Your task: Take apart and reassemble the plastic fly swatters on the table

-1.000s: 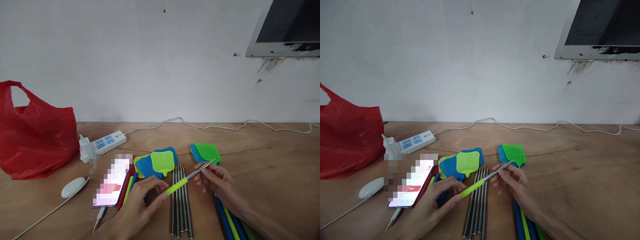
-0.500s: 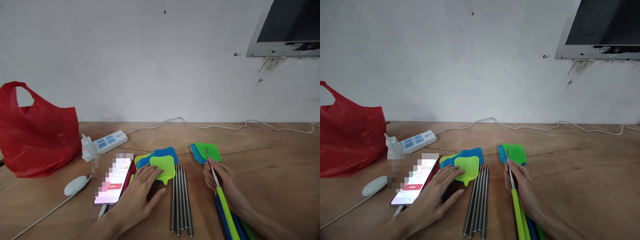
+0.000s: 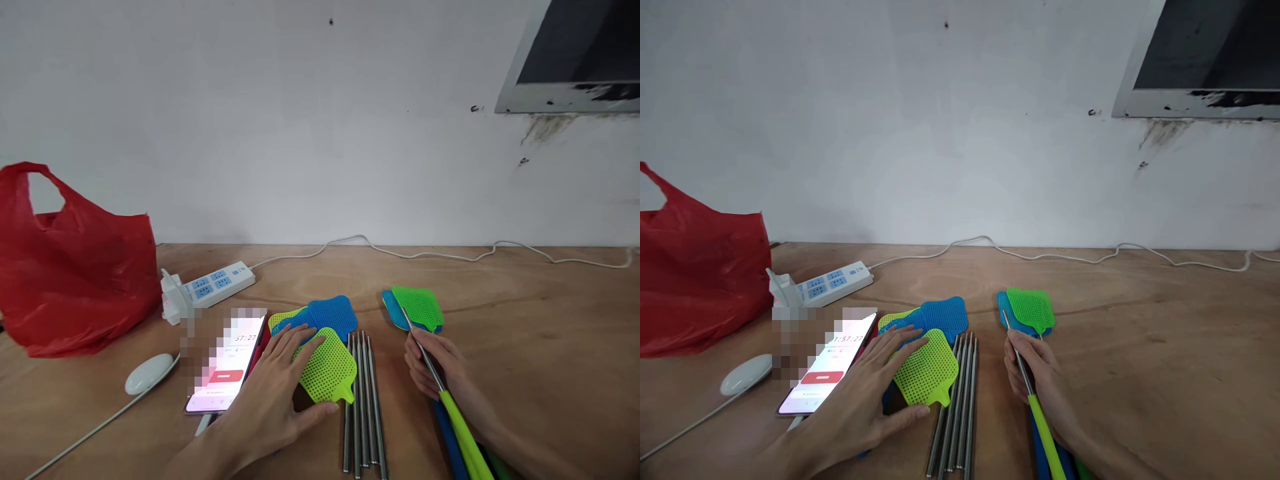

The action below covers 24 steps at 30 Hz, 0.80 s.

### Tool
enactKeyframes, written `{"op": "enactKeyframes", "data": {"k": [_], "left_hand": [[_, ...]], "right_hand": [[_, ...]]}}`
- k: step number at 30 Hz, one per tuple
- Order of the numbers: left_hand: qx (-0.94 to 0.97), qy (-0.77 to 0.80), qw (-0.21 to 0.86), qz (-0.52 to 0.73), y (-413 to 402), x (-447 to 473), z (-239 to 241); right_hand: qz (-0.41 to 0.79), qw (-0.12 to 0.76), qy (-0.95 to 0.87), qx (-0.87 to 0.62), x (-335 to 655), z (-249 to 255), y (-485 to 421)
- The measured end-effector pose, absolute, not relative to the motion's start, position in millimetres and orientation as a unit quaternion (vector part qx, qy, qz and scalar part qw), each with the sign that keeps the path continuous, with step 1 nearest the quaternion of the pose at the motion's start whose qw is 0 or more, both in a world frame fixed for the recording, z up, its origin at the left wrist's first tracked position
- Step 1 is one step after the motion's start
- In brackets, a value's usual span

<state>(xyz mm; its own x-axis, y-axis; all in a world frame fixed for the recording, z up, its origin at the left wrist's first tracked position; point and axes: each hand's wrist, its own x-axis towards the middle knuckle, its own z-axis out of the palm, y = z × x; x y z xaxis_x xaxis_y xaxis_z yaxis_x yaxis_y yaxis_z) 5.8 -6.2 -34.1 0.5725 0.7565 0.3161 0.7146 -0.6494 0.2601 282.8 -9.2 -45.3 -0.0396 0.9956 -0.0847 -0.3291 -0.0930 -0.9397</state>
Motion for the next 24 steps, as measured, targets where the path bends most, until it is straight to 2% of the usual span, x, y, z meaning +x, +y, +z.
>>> {"op": "enactKeyframes", "data": {"k": [8,13,15,20,24], "left_hand": [[0.874,0.441,0.066,0.193,-4.8,8.4,-33.3],[0.856,0.453,0.096,0.229,-6.5,9.1,-31.2],[0.844,0.458,0.12,0.252,-6.5,8.4,-31.2],[0.81,0.477,0.181,0.289,-6.5,6.9,-27.7],[0.797,0.489,0.207,0.29,-8.1,7.6,-25.4]], "right_hand": [[0.598,0.552,-0.385,-0.434,281.0,-43.7,-7.7],[0.61,0.519,-0.429,-0.418,285.0,-44.6,-7.3],[0.613,0.476,-0.463,-0.428,286.4,-43.4,-9.9],[0.668,0.288,-0.553,-0.405,286.4,-34.9,-20.5],[0.695,0.223,-0.569,-0.378,283.4,-28.2,-25.6]]}}
